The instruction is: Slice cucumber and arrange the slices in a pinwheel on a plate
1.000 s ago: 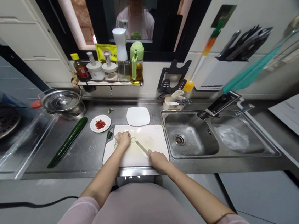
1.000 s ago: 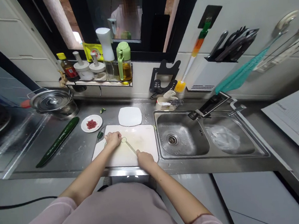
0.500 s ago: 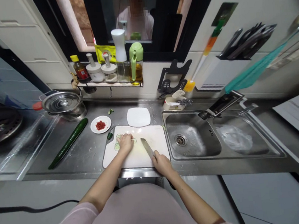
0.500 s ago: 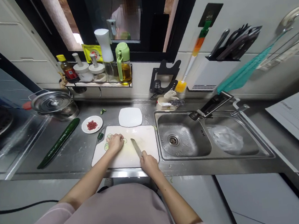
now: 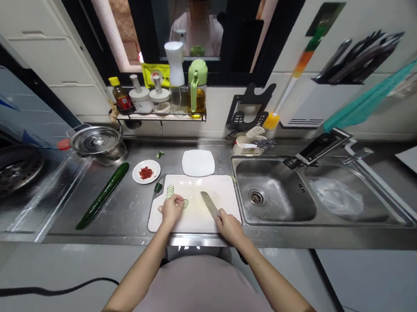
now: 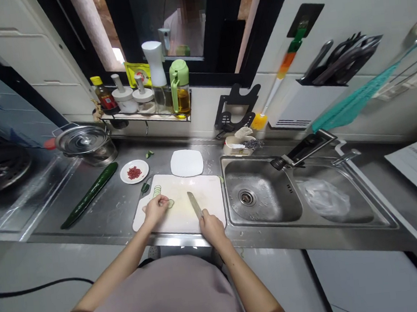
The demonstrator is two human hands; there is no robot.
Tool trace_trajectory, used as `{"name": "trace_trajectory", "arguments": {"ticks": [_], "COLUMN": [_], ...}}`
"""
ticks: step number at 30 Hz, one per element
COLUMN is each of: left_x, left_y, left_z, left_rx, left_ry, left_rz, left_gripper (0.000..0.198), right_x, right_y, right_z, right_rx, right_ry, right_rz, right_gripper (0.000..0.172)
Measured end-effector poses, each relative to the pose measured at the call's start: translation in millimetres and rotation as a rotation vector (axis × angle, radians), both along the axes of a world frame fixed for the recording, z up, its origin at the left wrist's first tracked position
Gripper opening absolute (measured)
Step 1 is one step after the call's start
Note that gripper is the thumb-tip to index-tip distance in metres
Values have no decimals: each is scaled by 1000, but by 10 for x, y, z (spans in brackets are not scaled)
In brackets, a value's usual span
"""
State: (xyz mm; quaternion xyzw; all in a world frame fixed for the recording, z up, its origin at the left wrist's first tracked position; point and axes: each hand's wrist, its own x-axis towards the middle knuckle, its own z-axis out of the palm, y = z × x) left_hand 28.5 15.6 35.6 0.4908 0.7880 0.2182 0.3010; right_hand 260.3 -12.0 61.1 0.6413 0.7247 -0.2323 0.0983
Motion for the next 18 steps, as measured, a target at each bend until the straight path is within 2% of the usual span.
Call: {"name": "trace_trajectory", "arguments": {"ticks": [3, 7, 18], "left_x": [-180, -370, -469], "left_y": [-168, -247, -262], "left_z": [-52, -107, -123], "left_rx": [9, -13, -29], "left_ry": [25, 80, 222], "left_rz": [92, 160, 144], "left_gripper": [16, 17, 19], "right_x": [-7, -16, -3], "right_y": [6, 6, 16], "right_z": [-7, -14, -72], "right_rx": [-1, 3, 7], "right_ry": [3, -5, 4], "right_rz": [-6, -9, -17], "right_gripper": [30, 30, 30]}}
